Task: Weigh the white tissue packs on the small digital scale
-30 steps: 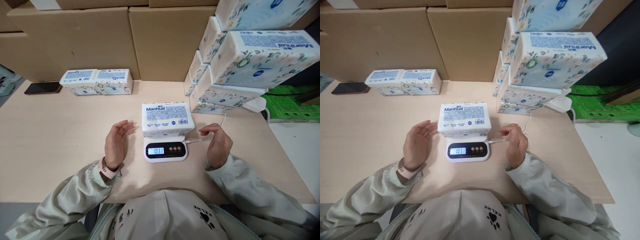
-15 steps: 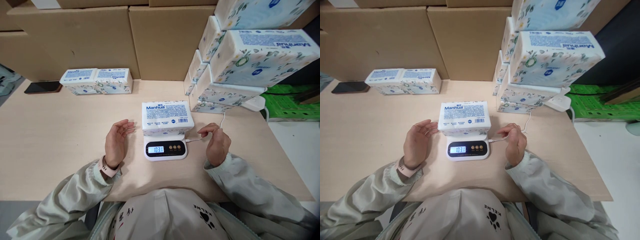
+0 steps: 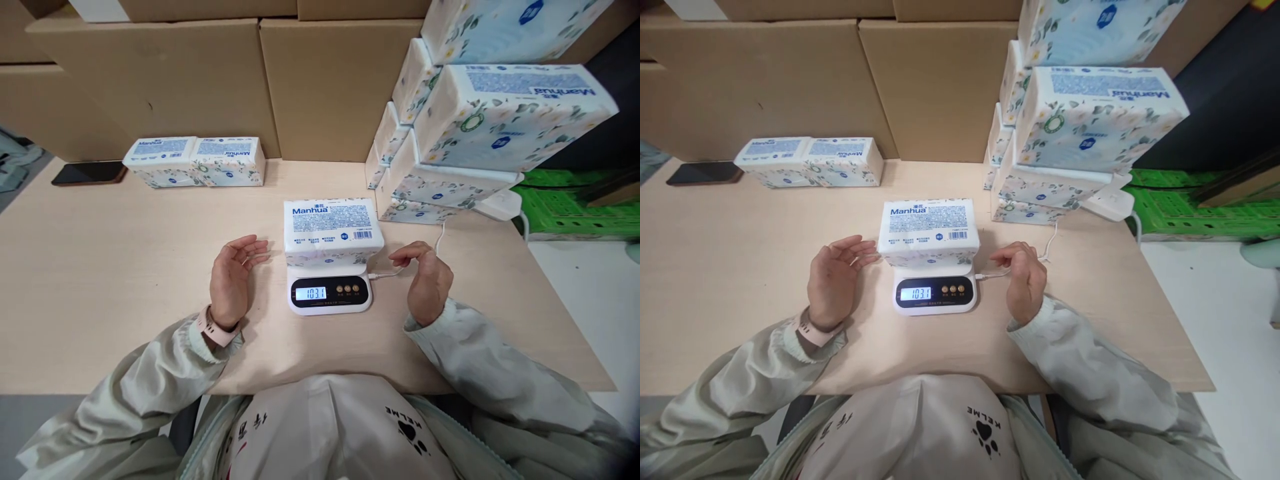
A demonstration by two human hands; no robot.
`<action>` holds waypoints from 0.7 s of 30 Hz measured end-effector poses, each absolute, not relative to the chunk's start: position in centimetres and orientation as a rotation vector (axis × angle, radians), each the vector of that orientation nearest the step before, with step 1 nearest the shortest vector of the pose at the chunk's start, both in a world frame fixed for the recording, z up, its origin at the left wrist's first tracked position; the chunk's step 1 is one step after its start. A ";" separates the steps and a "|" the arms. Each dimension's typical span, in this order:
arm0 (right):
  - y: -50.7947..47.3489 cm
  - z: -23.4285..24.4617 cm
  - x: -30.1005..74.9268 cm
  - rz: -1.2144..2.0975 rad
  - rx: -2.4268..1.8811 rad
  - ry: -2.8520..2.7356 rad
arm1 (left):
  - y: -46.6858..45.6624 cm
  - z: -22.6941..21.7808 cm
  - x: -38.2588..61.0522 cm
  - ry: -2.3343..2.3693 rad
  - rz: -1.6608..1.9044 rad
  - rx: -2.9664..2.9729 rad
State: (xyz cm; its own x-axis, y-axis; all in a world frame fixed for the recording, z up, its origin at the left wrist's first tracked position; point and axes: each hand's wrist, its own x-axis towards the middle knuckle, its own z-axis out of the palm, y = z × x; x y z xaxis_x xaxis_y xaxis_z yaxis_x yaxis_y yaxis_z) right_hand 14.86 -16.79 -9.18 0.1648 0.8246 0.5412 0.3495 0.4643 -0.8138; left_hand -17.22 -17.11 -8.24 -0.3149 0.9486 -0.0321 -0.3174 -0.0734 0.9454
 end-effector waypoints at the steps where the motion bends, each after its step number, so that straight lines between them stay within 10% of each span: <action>1: -16.8 -9.2 14.8 0.461 -1.115 -1.426 | -17.1 -8.2 -17.2 1.169 1.596 0.802; 21: -16.8 -9.0 14.9 0.466 -1.190 -1.438 | -17.3 -8.3 -17.1 1.162 1.617 0.877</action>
